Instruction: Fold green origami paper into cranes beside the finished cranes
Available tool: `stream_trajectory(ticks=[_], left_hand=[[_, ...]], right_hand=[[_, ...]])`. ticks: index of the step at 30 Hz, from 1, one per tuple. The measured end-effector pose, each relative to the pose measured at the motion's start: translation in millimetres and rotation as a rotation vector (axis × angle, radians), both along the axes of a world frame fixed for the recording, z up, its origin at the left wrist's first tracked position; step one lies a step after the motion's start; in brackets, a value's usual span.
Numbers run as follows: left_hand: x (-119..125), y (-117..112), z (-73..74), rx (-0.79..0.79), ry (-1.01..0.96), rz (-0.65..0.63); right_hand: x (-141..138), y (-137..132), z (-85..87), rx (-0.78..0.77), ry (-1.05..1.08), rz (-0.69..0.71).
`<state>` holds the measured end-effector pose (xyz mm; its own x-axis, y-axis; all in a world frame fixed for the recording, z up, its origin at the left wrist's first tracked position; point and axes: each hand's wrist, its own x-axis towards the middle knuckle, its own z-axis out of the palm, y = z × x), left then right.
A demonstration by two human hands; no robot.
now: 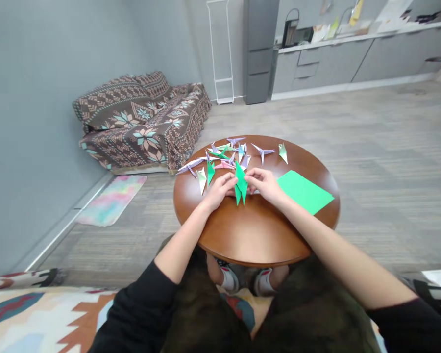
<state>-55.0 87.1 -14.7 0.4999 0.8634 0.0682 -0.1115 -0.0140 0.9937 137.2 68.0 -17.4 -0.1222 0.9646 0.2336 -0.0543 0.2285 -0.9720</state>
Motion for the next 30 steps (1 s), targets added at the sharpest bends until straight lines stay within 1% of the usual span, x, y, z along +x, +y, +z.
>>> stream_trajectory(ticks=[5,10,13,21,30], left_hand=[[1.3,-0.8,1.1,-0.039,-0.014,0.027],[1.3,5.2,-6.8,-0.032,-0.047,0.103],[1.6,7.9,-11.5,-0.015,-0.062,0.130],[1.4,9.4,-15.0,0.010,-0.046,0.130],[2.3,10.3,-16.3,0.011,-0.053,0.122]], right_hand=[[0.5,0.9,-0.8,-0.022,0.000,-0.007],[0.1,1.1,-3.6,-0.022,-0.018,-0.027],[0.0,1.5,-5.6,0.007,-0.037,-0.045],[0.0,3.8,-10.3,0.104,-0.106,-0.083],[-3.0,-5.8,-5.8,0.181,-0.217,-0.093]])
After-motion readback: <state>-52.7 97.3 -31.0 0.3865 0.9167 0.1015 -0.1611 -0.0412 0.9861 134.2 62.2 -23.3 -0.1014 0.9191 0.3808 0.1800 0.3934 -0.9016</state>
